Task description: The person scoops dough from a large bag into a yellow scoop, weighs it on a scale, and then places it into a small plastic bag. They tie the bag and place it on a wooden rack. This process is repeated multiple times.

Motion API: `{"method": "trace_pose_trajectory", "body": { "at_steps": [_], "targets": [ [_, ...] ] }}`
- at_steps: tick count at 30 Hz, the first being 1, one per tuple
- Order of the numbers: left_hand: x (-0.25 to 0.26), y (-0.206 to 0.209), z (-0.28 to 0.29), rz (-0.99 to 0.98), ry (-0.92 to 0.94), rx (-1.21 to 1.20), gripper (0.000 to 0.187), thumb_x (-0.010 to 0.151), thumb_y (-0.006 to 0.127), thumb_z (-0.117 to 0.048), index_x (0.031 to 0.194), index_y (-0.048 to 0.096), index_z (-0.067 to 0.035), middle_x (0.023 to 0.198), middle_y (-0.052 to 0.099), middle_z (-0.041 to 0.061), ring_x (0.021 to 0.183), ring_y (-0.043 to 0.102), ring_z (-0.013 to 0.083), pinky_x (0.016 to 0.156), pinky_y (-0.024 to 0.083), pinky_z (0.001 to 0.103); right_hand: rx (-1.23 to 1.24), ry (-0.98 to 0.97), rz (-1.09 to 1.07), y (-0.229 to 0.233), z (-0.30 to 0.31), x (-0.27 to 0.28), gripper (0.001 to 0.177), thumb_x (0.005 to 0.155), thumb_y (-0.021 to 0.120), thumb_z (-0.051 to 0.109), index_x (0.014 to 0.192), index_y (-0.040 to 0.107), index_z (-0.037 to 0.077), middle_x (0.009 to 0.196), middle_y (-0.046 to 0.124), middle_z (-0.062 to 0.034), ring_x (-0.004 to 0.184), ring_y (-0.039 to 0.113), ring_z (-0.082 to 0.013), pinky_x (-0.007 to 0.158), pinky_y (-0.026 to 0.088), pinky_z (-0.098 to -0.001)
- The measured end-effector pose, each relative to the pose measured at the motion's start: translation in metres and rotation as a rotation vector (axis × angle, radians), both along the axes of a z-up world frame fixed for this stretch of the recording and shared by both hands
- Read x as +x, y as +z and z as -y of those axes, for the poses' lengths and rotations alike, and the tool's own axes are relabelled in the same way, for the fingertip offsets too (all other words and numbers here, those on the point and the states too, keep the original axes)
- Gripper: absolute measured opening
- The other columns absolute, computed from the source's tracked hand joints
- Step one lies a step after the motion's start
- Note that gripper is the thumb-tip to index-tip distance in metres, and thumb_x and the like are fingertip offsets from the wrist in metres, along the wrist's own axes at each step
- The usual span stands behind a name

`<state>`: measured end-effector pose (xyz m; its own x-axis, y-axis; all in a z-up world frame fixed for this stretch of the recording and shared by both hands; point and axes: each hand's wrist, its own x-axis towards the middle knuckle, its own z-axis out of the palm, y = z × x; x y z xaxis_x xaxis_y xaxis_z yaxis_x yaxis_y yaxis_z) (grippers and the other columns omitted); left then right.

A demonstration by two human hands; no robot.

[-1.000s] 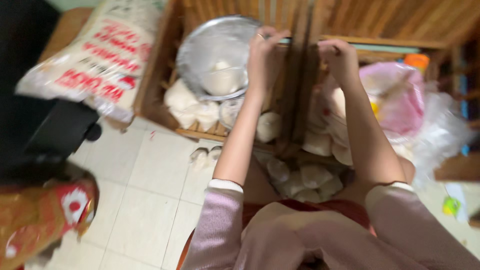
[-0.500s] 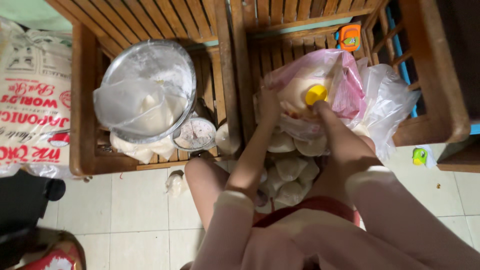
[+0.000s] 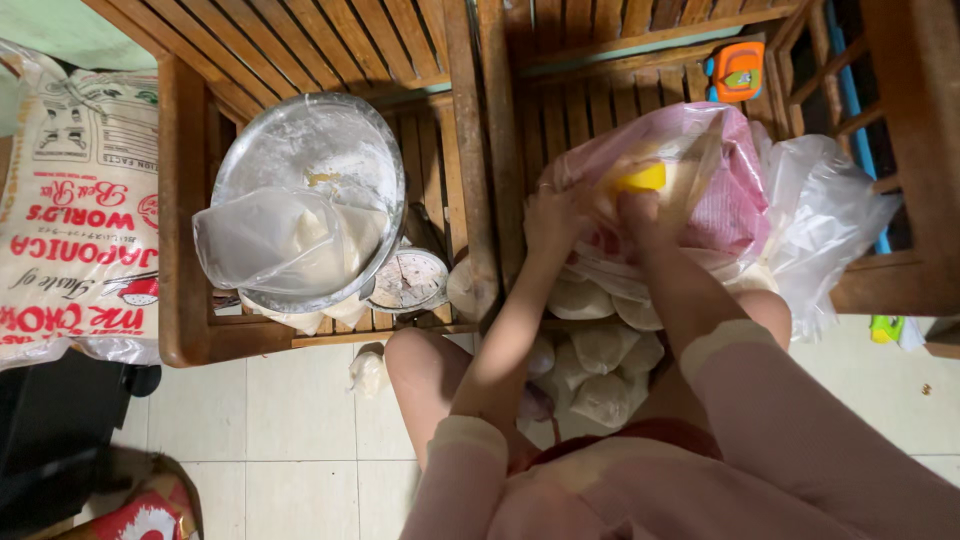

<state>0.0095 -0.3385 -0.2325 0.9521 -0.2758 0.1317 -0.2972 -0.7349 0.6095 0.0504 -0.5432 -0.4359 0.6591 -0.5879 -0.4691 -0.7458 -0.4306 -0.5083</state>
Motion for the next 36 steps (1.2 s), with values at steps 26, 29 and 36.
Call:
{"method": "trace_pose_trajectory", "body": {
  "at_steps": [26, 29, 36],
  "targets": [
    [-0.001, -0.002, -0.004, 0.031, -0.089, -0.225, 0.031, 0.077, 0.071, -0.008, 0.107, 0.079, -0.010, 0.130, 0.062, 0.027, 0.110, 0.067, 0.0405, 0.096, 0.055, 0.047, -0.488, 0.148, 0.162, -0.025, -0.028, -0.009, 0.066, 0.097, 0.051, 0.024, 0.154, 0.024, 0.007, 0.104, 0.068, -0.0167, 0.087, 0.066, -0.0345, 0.086, 0.045, -0.0554],
    [0.002, 0.000, -0.003, 0.120, -0.102, -0.189, 0.036, 0.079, 0.068, -0.002, 0.111, 0.079, -0.012, 0.133, 0.064, 0.024, 0.114, 0.066, 0.0405, 0.099, 0.054, 0.048, -0.334, 0.280, 0.254, -0.022, -0.032, -0.006, 0.058, 0.096, 0.053, 0.025, 0.148, 0.035, 0.009, 0.093, 0.065, -0.0131, 0.076, 0.063, -0.0302, 0.074, 0.047, -0.0507],
    [0.005, -0.008, -0.003, 0.067, -0.094, -0.170, 0.049, 0.065, 0.076, -0.006, 0.114, 0.078, -0.014, 0.127, 0.060, 0.028, 0.112, 0.064, 0.0432, 0.096, 0.051, 0.048, 0.842, -0.019, 0.366, 0.002, -0.002, -0.009, 0.043, 0.092, 0.059, 0.026, 0.134, 0.061, 0.015, 0.068, 0.057, -0.0046, 0.050, 0.056, -0.0200, 0.046, 0.050, -0.0398]
  ]
}}
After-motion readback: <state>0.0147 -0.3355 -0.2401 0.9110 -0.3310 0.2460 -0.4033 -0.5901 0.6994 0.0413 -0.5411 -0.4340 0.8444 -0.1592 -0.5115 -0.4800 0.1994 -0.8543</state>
